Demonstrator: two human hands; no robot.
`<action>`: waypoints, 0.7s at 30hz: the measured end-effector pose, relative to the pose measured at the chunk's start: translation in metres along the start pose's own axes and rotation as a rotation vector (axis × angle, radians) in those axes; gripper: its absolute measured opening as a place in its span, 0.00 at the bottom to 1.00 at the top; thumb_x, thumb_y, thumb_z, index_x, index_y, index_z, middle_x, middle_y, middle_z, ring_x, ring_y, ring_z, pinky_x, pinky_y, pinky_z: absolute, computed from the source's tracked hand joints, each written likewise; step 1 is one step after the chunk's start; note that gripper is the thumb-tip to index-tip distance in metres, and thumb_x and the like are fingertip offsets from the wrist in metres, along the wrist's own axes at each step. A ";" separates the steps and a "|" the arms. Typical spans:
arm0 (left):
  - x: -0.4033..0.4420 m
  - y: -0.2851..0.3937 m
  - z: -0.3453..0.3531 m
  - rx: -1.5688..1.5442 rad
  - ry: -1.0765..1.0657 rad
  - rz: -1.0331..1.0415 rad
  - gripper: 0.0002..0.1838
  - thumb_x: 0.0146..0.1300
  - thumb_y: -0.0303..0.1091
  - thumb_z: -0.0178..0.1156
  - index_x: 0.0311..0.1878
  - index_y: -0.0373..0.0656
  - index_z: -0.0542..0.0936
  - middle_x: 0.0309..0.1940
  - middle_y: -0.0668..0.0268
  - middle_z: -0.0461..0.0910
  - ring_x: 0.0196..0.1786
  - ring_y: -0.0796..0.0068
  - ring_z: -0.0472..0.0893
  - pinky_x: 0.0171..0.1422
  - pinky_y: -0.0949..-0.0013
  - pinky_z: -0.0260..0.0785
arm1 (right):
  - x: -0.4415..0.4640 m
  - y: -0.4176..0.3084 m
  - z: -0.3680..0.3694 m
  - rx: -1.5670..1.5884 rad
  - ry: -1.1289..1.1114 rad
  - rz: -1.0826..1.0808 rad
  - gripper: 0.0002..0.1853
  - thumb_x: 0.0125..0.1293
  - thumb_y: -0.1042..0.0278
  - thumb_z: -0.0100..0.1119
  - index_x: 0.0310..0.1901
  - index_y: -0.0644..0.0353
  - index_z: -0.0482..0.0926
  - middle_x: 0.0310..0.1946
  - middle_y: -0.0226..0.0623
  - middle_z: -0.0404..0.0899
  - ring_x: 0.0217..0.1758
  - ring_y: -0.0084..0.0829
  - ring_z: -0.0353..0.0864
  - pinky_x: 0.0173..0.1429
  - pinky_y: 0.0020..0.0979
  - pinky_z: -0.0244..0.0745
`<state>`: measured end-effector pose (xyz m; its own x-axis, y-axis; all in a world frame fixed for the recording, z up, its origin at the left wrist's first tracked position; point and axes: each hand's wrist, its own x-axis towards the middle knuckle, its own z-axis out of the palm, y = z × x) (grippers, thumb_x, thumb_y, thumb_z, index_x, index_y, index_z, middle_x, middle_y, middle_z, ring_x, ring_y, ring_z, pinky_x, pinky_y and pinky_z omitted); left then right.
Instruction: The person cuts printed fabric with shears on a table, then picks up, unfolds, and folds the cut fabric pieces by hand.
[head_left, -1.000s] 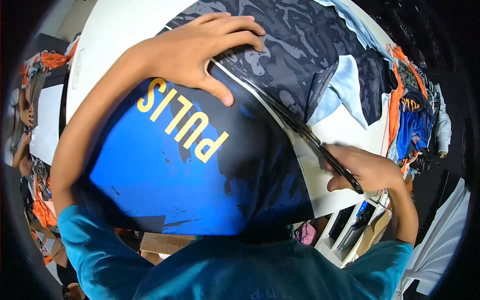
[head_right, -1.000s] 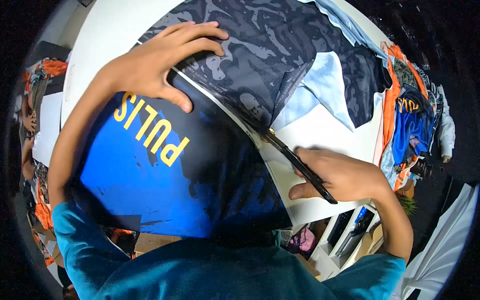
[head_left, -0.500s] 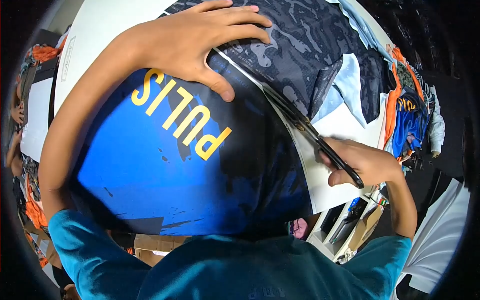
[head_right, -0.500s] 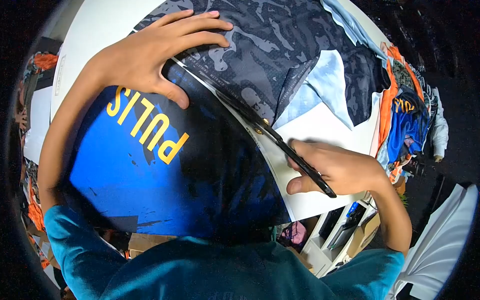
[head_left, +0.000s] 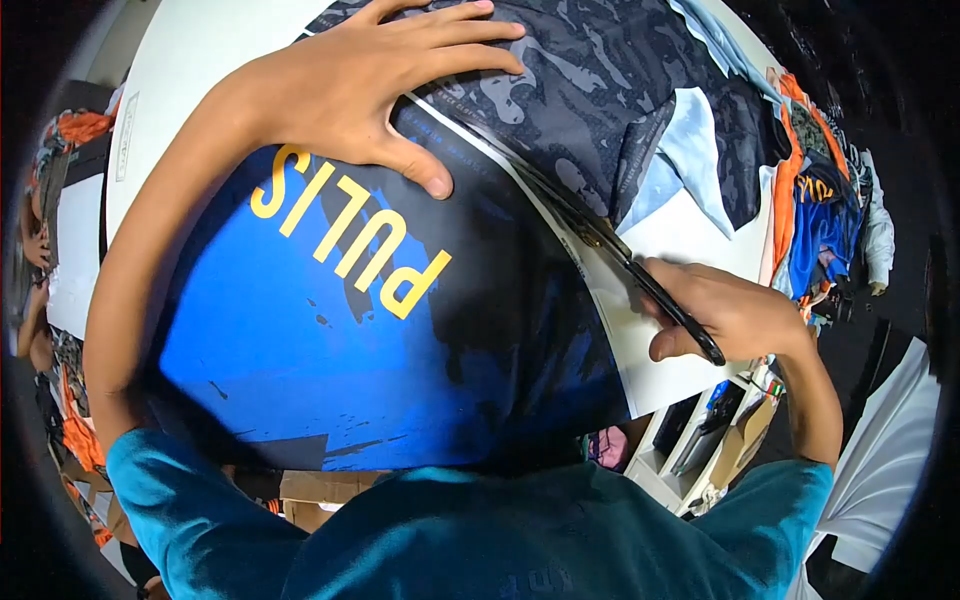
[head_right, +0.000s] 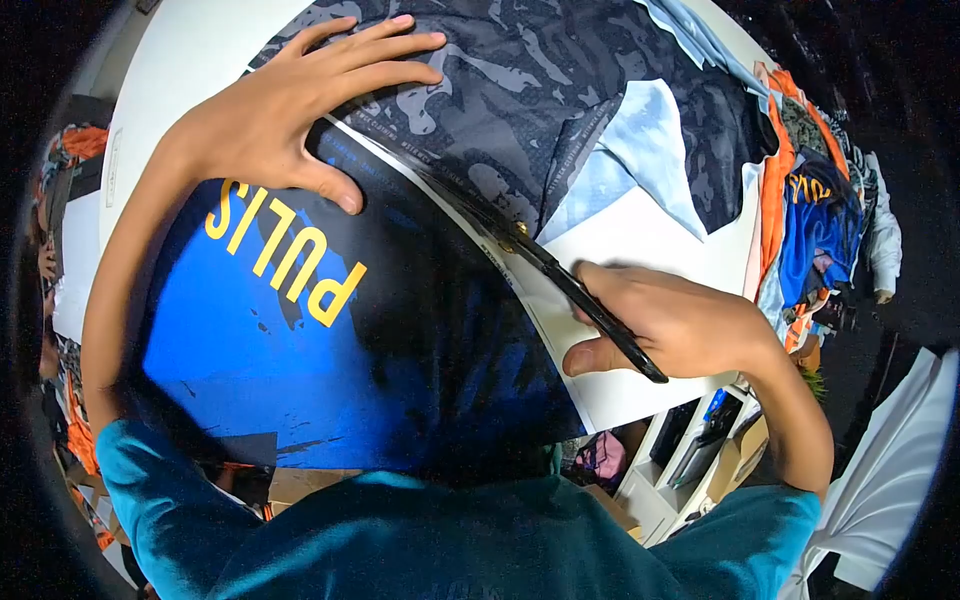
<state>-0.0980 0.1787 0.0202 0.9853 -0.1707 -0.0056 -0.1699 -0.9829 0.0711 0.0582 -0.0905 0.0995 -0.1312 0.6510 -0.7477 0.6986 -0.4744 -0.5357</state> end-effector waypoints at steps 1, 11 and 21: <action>0.000 -0.001 0.003 0.001 -0.003 0.005 0.56 0.32 0.78 0.60 0.67 0.61 0.63 0.72 0.73 0.54 0.75 0.64 0.50 0.77 0.45 0.35 | 0.000 0.000 0.000 0.005 0.002 -0.001 0.20 0.48 0.64 0.69 0.35 0.61 0.68 0.28 0.35 0.70 0.30 0.34 0.67 0.38 0.33 0.61; 0.008 -0.019 0.025 -0.115 0.084 0.198 0.55 0.49 0.77 0.50 0.72 0.46 0.55 0.73 0.51 0.48 0.74 0.48 0.48 0.75 0.43 0.35 | -0.001 -0.004 0.002 -0.086 -0.005 0.086 0.23 0.48 0.60 0.71 0.39 0.62 0.69 0.30 0.37 0.73 0.31 0.36 0.70 0.40 0.35 0.63; 0.008 -0.018 0.021 -0.103 0.014 0.175 0.56 0.49 0.78 0.49 0.72 0.46 0.53 0.74 0.51 0.44 0.75 0.49 0.44 0.76 0.43 0.32 | 0.000 -0.007 0.006 -0.095 0.015 0.107 0.25 0.48 0.60 0.72 0.42 0.63 0.70 0.32 0.37 0.75 0.34 0.37 0.72 0.41 0.35 0.63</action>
<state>-0.0874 0.1932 -0.0017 0.9413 -0.3363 0.0300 -0.3363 -0.9260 0.1713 0.0486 -0.0906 0.1010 -0.0426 0.6088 -0.7922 0.7718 -0.4834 -0.4130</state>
